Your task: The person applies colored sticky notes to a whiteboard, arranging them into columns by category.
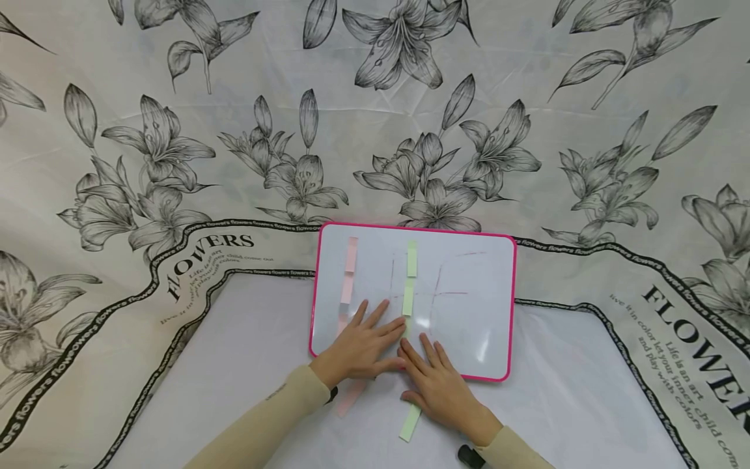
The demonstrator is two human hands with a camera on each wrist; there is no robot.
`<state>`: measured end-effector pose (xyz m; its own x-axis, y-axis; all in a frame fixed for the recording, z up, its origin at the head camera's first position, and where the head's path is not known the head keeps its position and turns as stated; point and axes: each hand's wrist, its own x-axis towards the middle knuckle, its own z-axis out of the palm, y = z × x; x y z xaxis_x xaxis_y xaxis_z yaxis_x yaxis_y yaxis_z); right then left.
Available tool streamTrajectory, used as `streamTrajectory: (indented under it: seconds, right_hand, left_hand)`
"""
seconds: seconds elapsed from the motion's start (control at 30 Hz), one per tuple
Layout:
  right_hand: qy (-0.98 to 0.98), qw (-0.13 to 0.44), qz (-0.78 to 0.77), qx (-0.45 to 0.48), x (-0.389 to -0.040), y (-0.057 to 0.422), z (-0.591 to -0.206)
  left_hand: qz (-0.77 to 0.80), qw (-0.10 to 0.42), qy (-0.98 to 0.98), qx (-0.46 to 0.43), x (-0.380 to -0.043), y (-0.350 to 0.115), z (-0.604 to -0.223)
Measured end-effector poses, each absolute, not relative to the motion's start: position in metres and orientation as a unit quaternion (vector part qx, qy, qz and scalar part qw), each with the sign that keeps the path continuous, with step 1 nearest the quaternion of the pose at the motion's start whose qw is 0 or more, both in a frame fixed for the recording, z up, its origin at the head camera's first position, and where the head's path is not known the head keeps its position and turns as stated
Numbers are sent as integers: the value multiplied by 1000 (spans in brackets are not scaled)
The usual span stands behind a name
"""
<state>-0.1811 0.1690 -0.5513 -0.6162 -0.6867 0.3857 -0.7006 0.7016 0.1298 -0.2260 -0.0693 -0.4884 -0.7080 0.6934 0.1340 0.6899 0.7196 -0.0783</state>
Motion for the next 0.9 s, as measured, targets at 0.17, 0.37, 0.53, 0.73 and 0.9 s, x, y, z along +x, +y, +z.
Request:
streamTrajectory:
  seconds: [0.17,0.37,0.53,0.73,0.9]
  right_hand:
    - [-898,210,18,385,-181,170,-554]
    - [-901,204,20,382,-180,171,-554]
    - [-906,192,15,377,-179,169,-557]
    - [-907,185,12,378,-181,168,-557]
    - [-903,193,4,384,-183,169,-557]
  left_hand:
    - [16,83,-923,-376,-226,-66,-488]
    - [29,97,-917,-386,-226,-62,-492]
    - [39,103,-912,-395,-227,-55,-494]
    - [22,66,-924,-375,-226,-63,-488]
    - [21,75,-926,-369,-226,-74,-487]
